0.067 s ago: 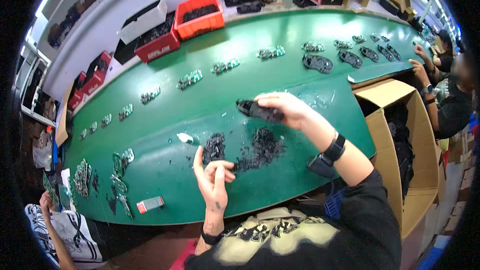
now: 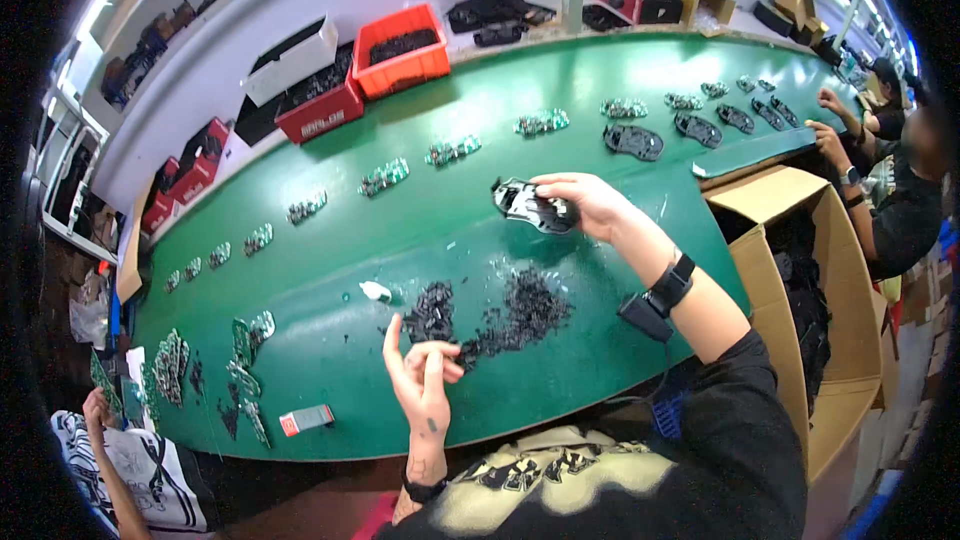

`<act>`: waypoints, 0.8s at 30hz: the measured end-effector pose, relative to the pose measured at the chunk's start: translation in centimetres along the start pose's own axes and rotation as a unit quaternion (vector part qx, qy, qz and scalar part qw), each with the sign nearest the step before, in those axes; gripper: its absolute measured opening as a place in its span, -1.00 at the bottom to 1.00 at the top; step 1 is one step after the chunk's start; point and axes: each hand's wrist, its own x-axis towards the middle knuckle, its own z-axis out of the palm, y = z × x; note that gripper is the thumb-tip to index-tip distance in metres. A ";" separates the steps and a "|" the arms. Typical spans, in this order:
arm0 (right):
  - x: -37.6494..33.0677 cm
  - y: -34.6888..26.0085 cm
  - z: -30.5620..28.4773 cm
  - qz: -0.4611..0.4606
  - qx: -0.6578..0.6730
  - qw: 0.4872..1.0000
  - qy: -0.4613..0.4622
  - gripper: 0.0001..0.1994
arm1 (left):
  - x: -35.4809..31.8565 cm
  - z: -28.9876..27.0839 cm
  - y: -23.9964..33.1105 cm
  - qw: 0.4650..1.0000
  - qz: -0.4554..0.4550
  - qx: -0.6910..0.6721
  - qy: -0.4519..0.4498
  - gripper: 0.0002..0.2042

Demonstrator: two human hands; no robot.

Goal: The person applies glue from a small bottle to black plastic housing components on a green workbench. They then pick up small black plastic pieces from a pile and attach them to the glued areas of the housing. The person repeats this process for multiple units, occasionally picking up new housing shells from a cardboard box.

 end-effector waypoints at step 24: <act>6.5 -1.3 -7.9 -0.347 -0.407 0.803 0.264 -0.80 | -1.8 -2.4 -1.2 0.992 -0.027 0.095 0.074 -0.55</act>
